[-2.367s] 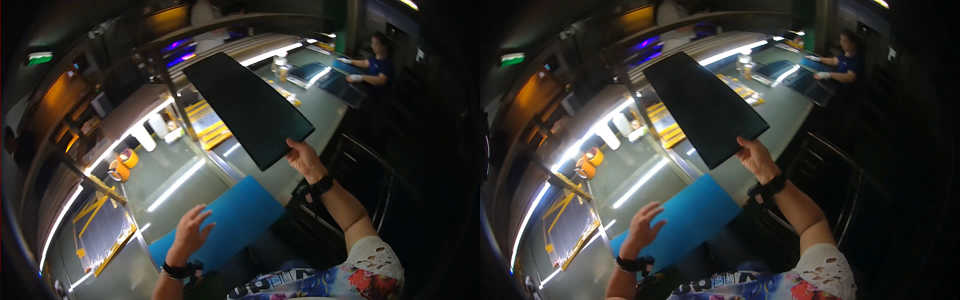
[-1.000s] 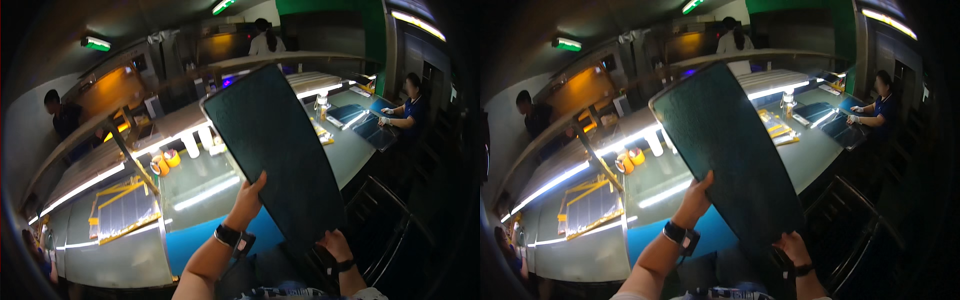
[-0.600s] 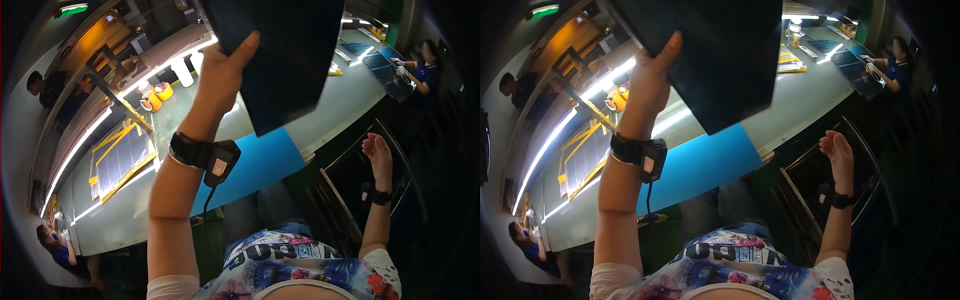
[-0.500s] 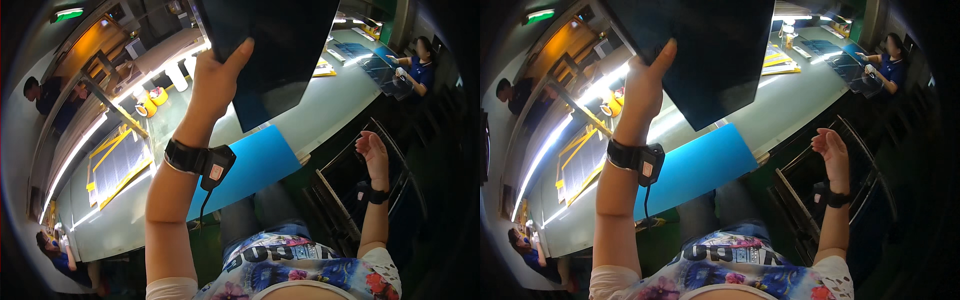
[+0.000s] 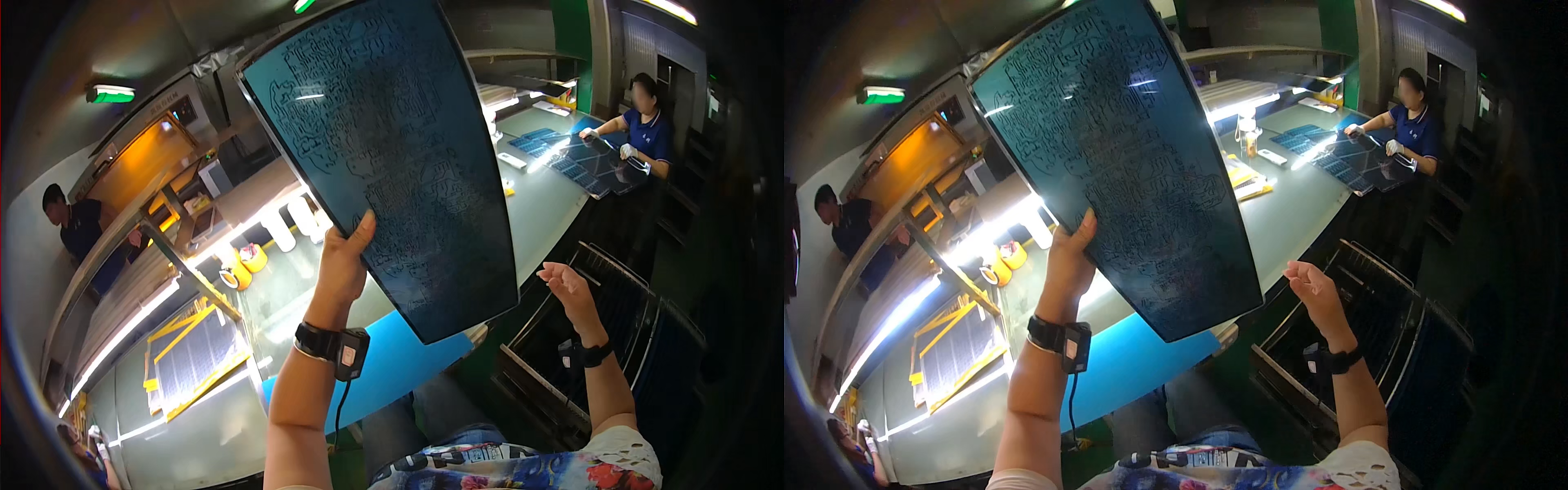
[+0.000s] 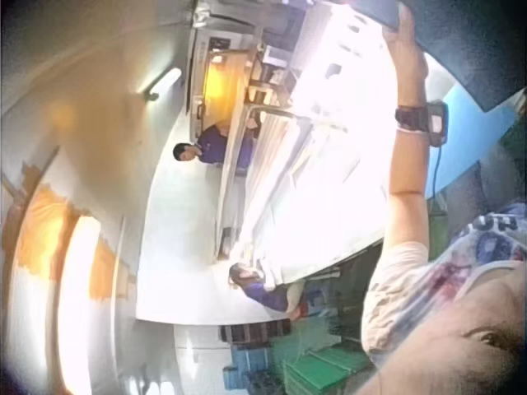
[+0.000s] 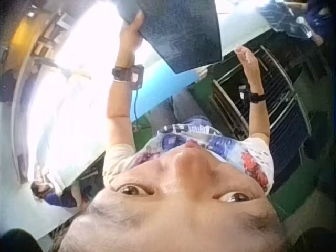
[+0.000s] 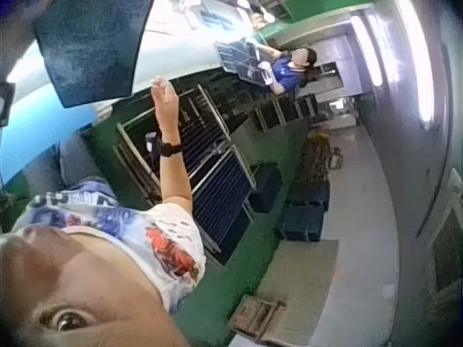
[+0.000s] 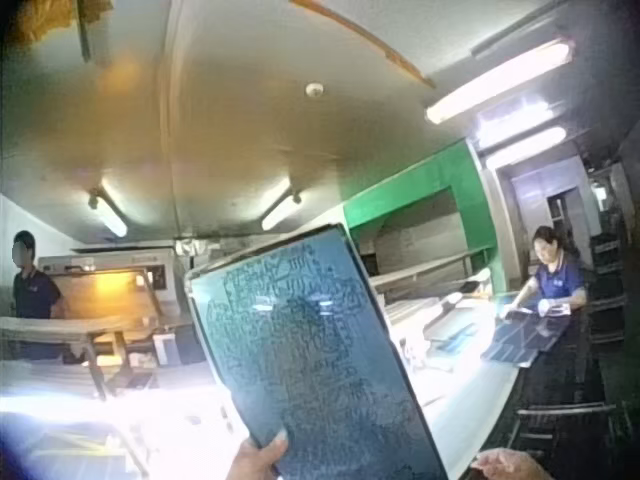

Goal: Inspecting and organizing blue industrial panels at a workstation.

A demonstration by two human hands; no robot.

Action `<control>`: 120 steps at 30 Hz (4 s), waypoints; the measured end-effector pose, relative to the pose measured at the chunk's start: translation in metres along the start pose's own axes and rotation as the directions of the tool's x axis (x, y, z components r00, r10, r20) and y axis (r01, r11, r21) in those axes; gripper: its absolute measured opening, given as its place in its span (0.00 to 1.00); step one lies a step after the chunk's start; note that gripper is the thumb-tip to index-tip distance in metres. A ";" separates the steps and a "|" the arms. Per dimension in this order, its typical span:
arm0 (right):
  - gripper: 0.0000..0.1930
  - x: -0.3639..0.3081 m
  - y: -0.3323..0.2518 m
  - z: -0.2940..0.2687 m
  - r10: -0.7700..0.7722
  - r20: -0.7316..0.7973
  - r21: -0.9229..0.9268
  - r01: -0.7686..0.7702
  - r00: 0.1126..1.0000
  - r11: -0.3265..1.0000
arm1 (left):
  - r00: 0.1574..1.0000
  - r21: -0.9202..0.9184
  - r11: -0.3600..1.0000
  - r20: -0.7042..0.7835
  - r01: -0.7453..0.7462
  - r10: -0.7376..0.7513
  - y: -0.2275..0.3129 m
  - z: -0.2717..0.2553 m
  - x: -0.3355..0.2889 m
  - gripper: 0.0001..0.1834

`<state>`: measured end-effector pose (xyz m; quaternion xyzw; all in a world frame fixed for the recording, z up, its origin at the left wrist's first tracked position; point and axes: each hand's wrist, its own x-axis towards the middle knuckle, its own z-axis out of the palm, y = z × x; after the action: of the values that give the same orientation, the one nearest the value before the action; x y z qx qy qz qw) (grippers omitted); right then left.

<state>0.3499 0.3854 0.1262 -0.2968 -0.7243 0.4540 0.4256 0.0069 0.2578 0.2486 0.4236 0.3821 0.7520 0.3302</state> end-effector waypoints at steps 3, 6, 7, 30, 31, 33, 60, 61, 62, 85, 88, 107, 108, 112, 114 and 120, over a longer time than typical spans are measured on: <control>0.23 0.009 -0.023 -0.007 -0.097 -0.051 0.024 0.098 0.994 0.995 | 0.991 0.014 0.991 0.043 -0.131 0.130 -0.005 0.003 0.006 0.12; 0.26 0.016 -0.053 -0.017 -0.187 -0.075 0.187 0.198 0.980 0.962 | 0.973 0.370 0.900 0.093 -0.231 0.211 0.000 0.010 0.009 0.12; 0.30 0.018 -0.063 -0.020 -0.181 -0.032 0.345 0.181 0.983 0.921 | 0.965 0.462 0.848 0.105 -0.260 0.239 -0.004 0.012 0.008 0.13; 0.29 0.013 0.005 0.051 -0.461 0.382 -0.384 0.591 0.801 0.709 | 0.710 -0.613 0.367 0.535 0.699 -0.459 -0.209 0.032 0.000 0.48; 0.28 0.020 0.034 0.062 -0.486 0.464 -0.447 0.670 0.740 0.593 | 0.760 -0.695 0.336 0.490 0.636 -0.426 -0.221 0.041 -0.003 0.49; 0.24 0.026 0.048 0.078 -0.382 0.574 -0.383 0.650 0.724 0.657 | 0.869 -0.706 0.540 0.229 0.458 -0.438 -0.270 0.021 -0.015 0.51; 0.08 0.064 0.062 0.054 0.272 0.017 0.263 -0.267 0.962 0.927 | 0.523 -0.604 0.338 0.157 0.722 -0.838 -0.322 -0.002 -0.036 0.38; 0.08 0.075 0.060 0.036 0.104 -0.070 0.101 -0.097 0.992 0.990 | 0.546 -0.585 0.444 -0.002 0.679 -0.838 -0.323 0.009 -0.034 0.31; 0.07 0.084 0.050 0.019 -0.081 -0.124 -0.077 0.072 0.989 0.994 | 0.563 -0.546 0.548 -0.161 0.633 -0.811 -0.324 0.019 -0.032 0.25; 0.06 0.062 -0.013 -0.016 -0.470 -0.077 -0.311 0.427 0.879 0.849 | 0.882 -0.659 0.617 0.161 0.429 -0.442 -0.345 -0.035 -0.018 0.34; 0.02 0.040 0.014 -0.029 -0.345 -0.175 -0.248 0.298 0.922 0.922 | 0.784 -0.915 0.364 -0.094 0.176 -0.614 -0.286 -0.051 -0.027 0.42; 0.13 0.029 -0.050 0.008 -0.514 0.121 -0.434 0.511 0.849 0.742 | 0.768 -0.361 0.806 -0.284 0.468 -0.573 -0.264 -0.062 -0.001 0.10; 0.14 0.028 -0.049 0.000 -0.514 -0.006 -0.478 0.449 0.858 0.755 | 0.794 -0.412 0.829 -0.316 0.379 -0.520 -0.240 -0.049 -0.005 0.10; 0.31 0.035 -0.007 0.007 -0.097 -0.372 -0.059 0.080 0.923 0.995 | 0.820 -0.176 0.955 -0.490 0.240 -0.296 -0.141 -0.073 -0.086 0.12; 0.26 0.025 0.055 0.023 0.289 -0.203 0.326 -0.214 0.935 0.921 | 0.755 -0.142 0.946 -0.573 0.292 -0.319 -0.112 -0.080 -0.141 0.11; 0.04 -0.021 0.096 0.127 0.440 0.119 -0.067 -0.435 0.890 0.898 | 0.528 -0.019 0.922 -0.815 0.386 -0.238 -0.096 -0.122 -0.279 0.08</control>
<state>0.2512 0.3559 0.0026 -0.4300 -0.6740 0.5424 0.2581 0.0331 0.0399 0.0169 -0.0124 0.6193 0.7551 0.2148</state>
